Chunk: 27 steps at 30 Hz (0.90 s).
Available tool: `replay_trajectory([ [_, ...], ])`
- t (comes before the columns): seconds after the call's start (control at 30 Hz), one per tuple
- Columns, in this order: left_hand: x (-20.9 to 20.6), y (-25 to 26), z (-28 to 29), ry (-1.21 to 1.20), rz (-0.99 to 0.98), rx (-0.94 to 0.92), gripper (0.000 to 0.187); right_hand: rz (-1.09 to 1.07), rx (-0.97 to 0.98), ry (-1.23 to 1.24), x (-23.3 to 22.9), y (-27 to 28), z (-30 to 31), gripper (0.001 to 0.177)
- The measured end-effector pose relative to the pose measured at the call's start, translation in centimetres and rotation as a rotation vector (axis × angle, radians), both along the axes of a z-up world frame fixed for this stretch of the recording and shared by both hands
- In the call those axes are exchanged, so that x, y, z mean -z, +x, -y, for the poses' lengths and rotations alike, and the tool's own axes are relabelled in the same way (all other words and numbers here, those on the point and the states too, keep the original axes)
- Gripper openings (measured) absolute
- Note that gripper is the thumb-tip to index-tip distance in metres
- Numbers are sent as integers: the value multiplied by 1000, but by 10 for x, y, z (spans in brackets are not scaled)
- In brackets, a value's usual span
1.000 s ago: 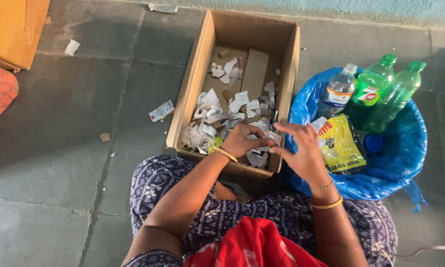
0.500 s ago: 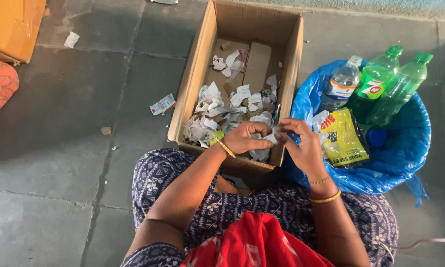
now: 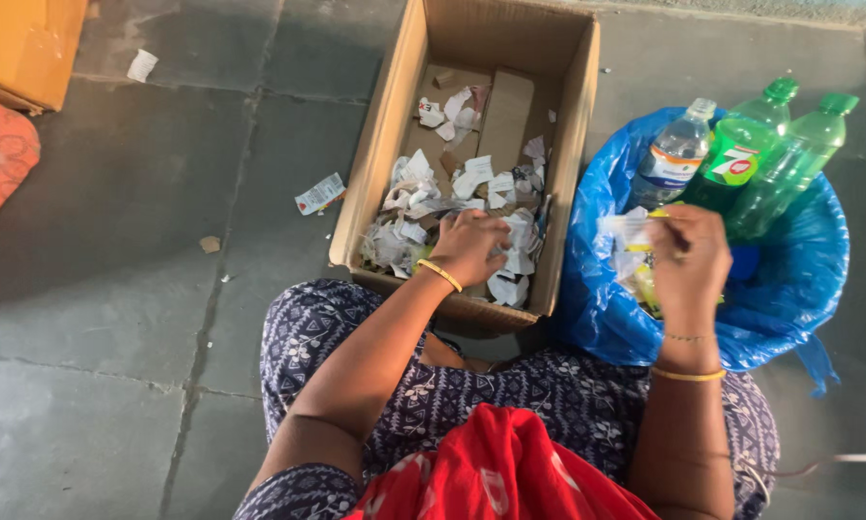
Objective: The person sits on the floor and sorts small paper and plastic items from a cardboard box into a blue plastic bag. They handle items one at a time, occasionally unfolding or separating pieces before placing them into the bag.
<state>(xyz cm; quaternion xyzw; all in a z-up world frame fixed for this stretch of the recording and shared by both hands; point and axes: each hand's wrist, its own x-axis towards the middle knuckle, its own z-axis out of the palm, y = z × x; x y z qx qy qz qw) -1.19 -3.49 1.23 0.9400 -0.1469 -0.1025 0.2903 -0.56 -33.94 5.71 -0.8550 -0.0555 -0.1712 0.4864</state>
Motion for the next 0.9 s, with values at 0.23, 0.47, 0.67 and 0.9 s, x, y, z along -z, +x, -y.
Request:
replay_trajectory([
  [0.23, 29, 0, 7, 235, -55, 67, 37, 42, 136, -59, 6, 5, 35, 24],
  [0.47, 19, 4, 0, -603, -61, -177, 14, 57, 66, -197, 0, 1, 9, 20],
  [0.67, 21, 9, -5, -1119, -281, -154, 19, -18, -222, -133, -11, -14, -54, 36],
  [0.9, 16, 2, 6, -1283, -283, -8, 18, -121, -297, -52, 1, -27, -89, 18],
])
